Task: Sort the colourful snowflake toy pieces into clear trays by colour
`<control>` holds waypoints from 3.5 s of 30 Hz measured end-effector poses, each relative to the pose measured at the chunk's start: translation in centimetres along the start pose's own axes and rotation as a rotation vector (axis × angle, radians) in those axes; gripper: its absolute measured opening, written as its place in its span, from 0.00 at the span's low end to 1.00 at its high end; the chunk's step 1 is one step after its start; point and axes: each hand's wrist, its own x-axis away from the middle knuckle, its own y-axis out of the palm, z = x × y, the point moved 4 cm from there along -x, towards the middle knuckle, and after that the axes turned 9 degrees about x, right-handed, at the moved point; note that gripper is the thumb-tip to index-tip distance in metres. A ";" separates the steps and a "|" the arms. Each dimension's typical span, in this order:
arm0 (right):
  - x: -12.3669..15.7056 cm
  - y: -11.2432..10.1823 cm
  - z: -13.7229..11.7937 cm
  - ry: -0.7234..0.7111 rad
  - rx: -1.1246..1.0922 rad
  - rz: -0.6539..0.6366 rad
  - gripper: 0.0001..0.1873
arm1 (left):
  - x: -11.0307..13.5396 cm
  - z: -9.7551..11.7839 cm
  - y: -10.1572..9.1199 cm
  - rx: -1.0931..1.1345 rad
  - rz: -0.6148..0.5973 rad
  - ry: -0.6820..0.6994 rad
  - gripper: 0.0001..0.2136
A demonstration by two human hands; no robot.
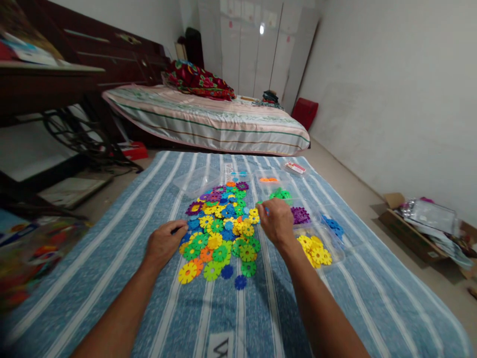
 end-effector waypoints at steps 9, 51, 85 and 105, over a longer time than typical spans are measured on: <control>10.9 1.3 -4.0 -0.145 -0.236 -0.086 0.12 | 0.2 0.4 0.2 -0.014 -0.020 -0.015 0.13; 9.7 0.6 -11.6 -0.380 -0.282 0.140 0.09 | 0.5 0.3 0.3 0.009 -0.011 0.003 0.13; 15.8 0.3 -4.6 -0.198 -0.199 -0.112 0.12 | 1.0 0.4 0.1 0.016 -0.010 0.020 0.11; 14.9 1.3 -5.4 -0.239 -0.196 -0.128 0.08 | 1.3 0.2 -0.6 -0.003 0.000 0.038 0.13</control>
